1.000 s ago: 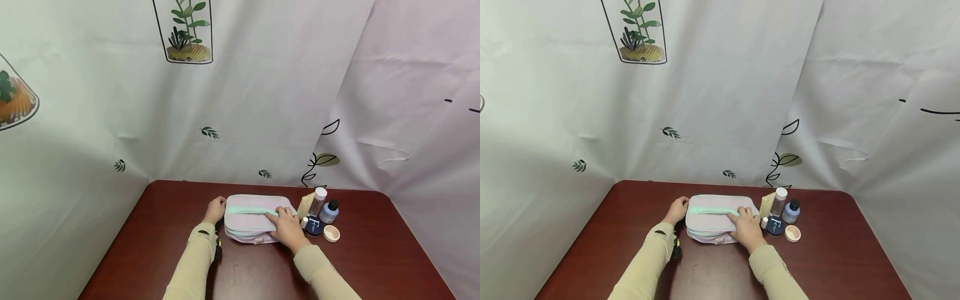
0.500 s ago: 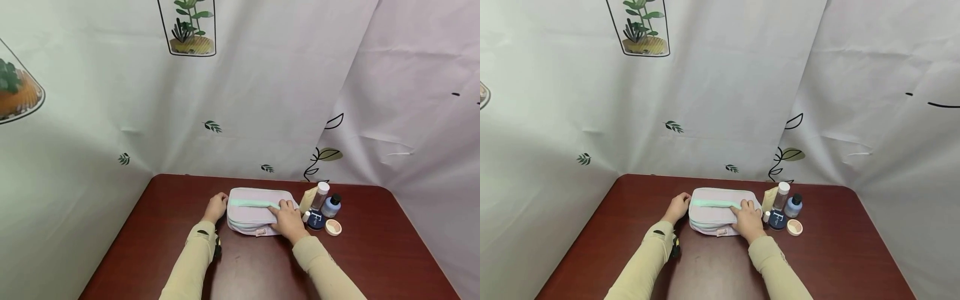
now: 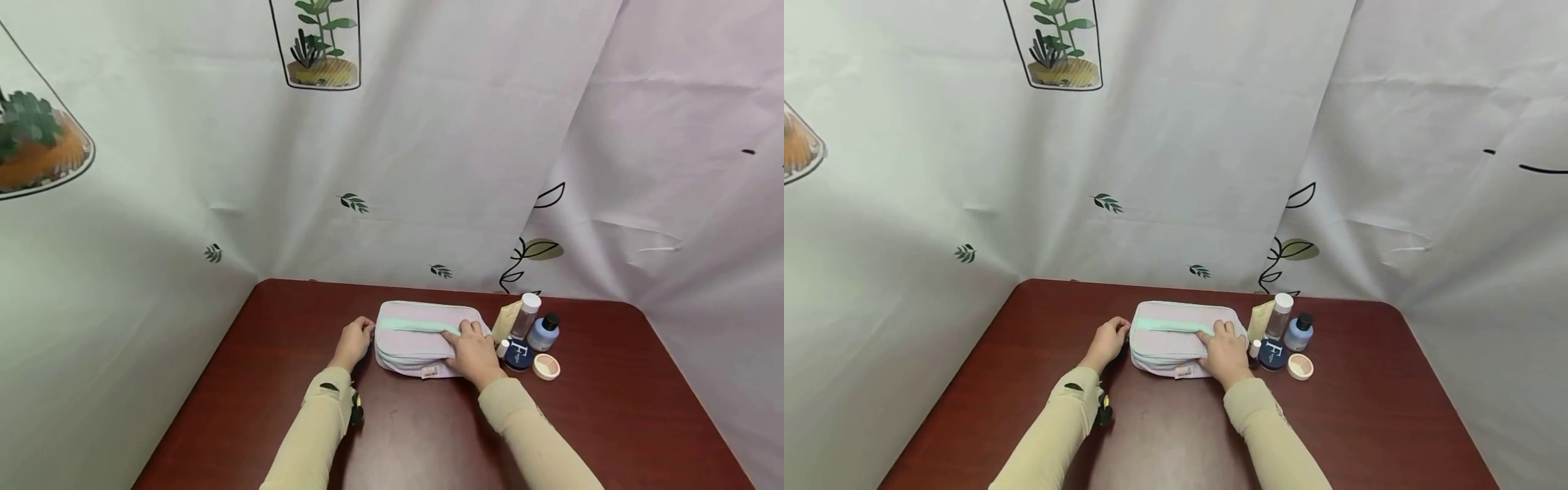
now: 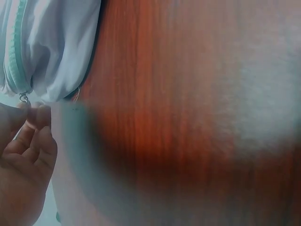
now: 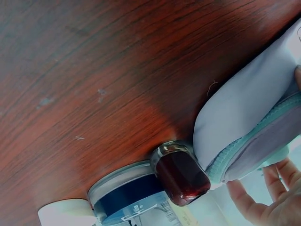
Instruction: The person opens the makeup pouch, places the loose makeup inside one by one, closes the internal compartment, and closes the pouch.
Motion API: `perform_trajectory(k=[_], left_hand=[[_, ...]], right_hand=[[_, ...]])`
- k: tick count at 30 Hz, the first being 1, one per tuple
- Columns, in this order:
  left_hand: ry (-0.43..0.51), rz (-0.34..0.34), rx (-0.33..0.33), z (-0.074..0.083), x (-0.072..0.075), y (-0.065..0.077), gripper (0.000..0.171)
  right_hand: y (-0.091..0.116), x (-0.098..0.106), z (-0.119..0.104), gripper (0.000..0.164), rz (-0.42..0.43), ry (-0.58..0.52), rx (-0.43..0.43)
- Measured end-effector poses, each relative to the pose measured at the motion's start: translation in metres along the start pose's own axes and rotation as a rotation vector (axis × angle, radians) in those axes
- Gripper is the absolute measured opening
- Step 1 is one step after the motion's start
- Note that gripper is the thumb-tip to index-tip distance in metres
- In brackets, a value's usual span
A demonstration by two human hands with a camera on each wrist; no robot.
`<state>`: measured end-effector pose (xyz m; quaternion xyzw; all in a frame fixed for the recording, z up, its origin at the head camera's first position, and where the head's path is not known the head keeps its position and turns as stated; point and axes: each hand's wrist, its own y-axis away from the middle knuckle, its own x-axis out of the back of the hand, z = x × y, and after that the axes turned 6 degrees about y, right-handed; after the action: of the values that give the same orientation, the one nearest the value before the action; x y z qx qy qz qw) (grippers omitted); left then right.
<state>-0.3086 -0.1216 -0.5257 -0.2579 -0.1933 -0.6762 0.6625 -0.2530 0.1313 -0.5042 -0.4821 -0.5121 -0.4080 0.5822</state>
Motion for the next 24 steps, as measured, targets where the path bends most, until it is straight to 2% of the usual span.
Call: perform_trajectory(k=[6, 13, 24], left_hand=[[0.002, 0.027, -0.041, -0.003, 0.003, 0.007, 0.009], [0.048, 0.001, -0.031, -0.005, 0.003, 0.020, 0.010], [0.087, 0.032, -0.020, -0.005, 0.003, 0.032, 0.010]], right_hand=[[0.000, 0.005, -0.002, 0.053, 0.005, -0.008, 0.001], [-0.001, 0.005, 0.000, 0.053, 0.001, -0.001, 0.001], [-0.002, 0.009, -0.001, 0.052, -0.002, 0.000, 0.006]])
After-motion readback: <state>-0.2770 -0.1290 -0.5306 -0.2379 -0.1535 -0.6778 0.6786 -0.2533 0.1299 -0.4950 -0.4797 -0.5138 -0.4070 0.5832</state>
